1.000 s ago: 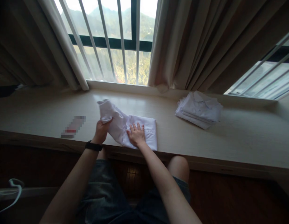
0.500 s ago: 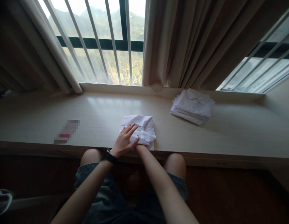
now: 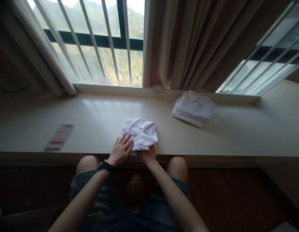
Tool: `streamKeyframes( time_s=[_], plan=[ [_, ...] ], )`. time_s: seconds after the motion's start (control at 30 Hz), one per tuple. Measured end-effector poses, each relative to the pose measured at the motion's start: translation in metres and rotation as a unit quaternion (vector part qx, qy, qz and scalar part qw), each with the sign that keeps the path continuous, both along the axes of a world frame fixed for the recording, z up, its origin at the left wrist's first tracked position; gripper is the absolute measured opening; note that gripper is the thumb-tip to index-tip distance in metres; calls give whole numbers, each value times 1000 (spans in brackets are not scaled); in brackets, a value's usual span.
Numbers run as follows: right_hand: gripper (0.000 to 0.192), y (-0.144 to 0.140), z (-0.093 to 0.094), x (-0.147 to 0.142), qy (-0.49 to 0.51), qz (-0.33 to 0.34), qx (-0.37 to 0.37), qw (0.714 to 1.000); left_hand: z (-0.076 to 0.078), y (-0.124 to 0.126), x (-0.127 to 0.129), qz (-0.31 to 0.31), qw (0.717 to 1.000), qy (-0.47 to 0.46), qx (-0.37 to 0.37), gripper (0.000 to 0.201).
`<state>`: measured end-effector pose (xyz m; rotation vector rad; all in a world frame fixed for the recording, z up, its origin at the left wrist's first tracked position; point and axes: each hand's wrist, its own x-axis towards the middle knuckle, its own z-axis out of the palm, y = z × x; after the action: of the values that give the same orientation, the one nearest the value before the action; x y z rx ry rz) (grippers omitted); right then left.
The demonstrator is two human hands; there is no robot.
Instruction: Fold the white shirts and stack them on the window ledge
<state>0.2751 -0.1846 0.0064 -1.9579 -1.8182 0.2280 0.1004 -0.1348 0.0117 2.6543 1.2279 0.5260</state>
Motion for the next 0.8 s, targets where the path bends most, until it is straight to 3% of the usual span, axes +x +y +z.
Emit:
streamKeyframes(
  time_s=[0.1, 0.17, 0.23, 0.3, 0.37, 0.43, 0.53, 0.67, 0.8],
  plan=[
    [54, -24, 0, 7, 141, 12, 9, 990, 1, 0, -2, -7, 1000, -3, -4, 46],
    [57, -37, 3, 6, 338, -3, 15, 941, -1, 2, -5, -24, 1000, -13, -13, 44],
    [58, -45, 7, 3, 546, -30, 22, 837, -4, 8, -9, -29, 998, -45, -23, 44],
    [54, -46, 11, 1, 694, -71, 20, 716, -8, 20, -11, 16, 993, -109, -34, 43],
    [51, -40, 12, 0, 755, -131, 8, 642, -12, 38, -11, 82, 978, -183, -59, 44],
    [51, -31, 9, 2, 754, -193, 7, 628, -11, 61, -8, 107, 964, -227, -88, 45],
    [44, -21, 0, 5, 720, -251, 7, 647, -1, 100, 4, 67, 968, -217, -106, 49],
    [39, -19, -9, 7, 715, -261, -22, 649, 21, 150, 28, 60, 976, -112, -179, 62],
    [44, -25, -13, 12, 719, -255, -39, 645, 35, 184, 40, 40, 966, -34, -253, 44]
  ],
)
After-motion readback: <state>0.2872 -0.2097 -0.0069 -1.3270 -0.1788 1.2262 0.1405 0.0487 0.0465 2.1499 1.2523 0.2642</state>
